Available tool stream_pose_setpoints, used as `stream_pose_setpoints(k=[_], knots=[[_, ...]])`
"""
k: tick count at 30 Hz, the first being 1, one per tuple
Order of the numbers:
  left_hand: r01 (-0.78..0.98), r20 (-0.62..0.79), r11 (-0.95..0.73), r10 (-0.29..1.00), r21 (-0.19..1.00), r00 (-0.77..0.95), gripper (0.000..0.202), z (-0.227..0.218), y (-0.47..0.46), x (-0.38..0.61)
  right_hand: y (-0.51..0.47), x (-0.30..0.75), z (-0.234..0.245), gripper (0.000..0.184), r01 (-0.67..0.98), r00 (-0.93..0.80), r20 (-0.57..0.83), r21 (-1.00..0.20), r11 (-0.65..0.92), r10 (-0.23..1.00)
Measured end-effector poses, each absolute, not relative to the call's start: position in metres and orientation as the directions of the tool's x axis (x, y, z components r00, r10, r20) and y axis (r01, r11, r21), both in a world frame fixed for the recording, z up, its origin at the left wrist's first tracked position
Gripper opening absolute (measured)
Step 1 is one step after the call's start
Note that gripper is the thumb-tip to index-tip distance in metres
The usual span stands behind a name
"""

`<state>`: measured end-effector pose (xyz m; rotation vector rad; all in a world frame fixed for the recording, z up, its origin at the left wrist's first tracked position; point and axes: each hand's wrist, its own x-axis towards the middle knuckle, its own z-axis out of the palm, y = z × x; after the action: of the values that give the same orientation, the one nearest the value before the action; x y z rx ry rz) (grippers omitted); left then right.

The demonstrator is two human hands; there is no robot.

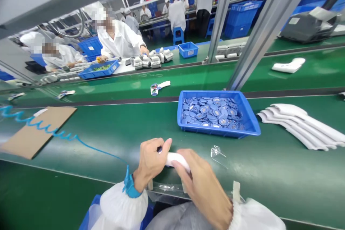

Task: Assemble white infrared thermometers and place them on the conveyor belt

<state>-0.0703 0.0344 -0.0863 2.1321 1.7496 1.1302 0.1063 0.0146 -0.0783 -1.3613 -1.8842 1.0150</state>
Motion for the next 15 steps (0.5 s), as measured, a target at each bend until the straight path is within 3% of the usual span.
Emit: stream_pose_setpoints(k=[2,4,6,7,9,11,13,15], knots=[[0.695,0.444,-0.330,0.896,0.639,0.017,0.024,-0.083,0.030,-0.076,0.026,0.102,-0.077,0.044,0.459,-0.194,-0.259,-0.876,-0.146,0.946],[0.644,0.523,-0.350,0.848,0.680,-0.091,0.023,-0.087,0.028,-0.078,0.037,0.096,-0.077,0.050,0.363,-0.168,-0.571,-0.793,-0.489,0.803],[0.635,0.558,-0.282,0.778,0.720,-0.288,0.038,-0.098,0.034,-0.077,0.041,0.090,-0.080,0.050,0.352,-0.240,-0.671,-0.734,-0.581,0.702],[0.624,0.538,-0.226,0.756,0.748,-0.372,0.046,-0.103,0.041,-0.075,0.040,0.087,-0.082,0.046,0.396,-0.277,-0.620,-0.770,-0.501,0.734],[0.583,0.447,-0.120,0.768,0.804,-0.459,0.054,-0.113,0.059,-0.073,0.035,0.079,-0.086,0.036,0.548,-0.343,-0.412,-0.817,-0.177,0.844],[0.542,0.365,-0.076,0.815,0.837,-0.449,0.059,-0.118,0.077,-0.073,0.029,0.072,-0.090,0.032,0.692,-0.386,-0.240,-0.714,0.107,0.891],[0.524,0.333,-0.072,0.842,0.849,-0.424,0.059,-0.118,0.091,-0.075,0.027,0.067,-0.092,0.037,0.771,-0.397,-0.178,-0.597,0.222,0.900],[0.519,0.329,-0.093,0.862,0.849,-0.384,0.059,-0.115,0.098,-0.079,0.029,0.064,-0.094,0.039,0.788,-0.405,-0.132,-0.553,0.272,0.905]])
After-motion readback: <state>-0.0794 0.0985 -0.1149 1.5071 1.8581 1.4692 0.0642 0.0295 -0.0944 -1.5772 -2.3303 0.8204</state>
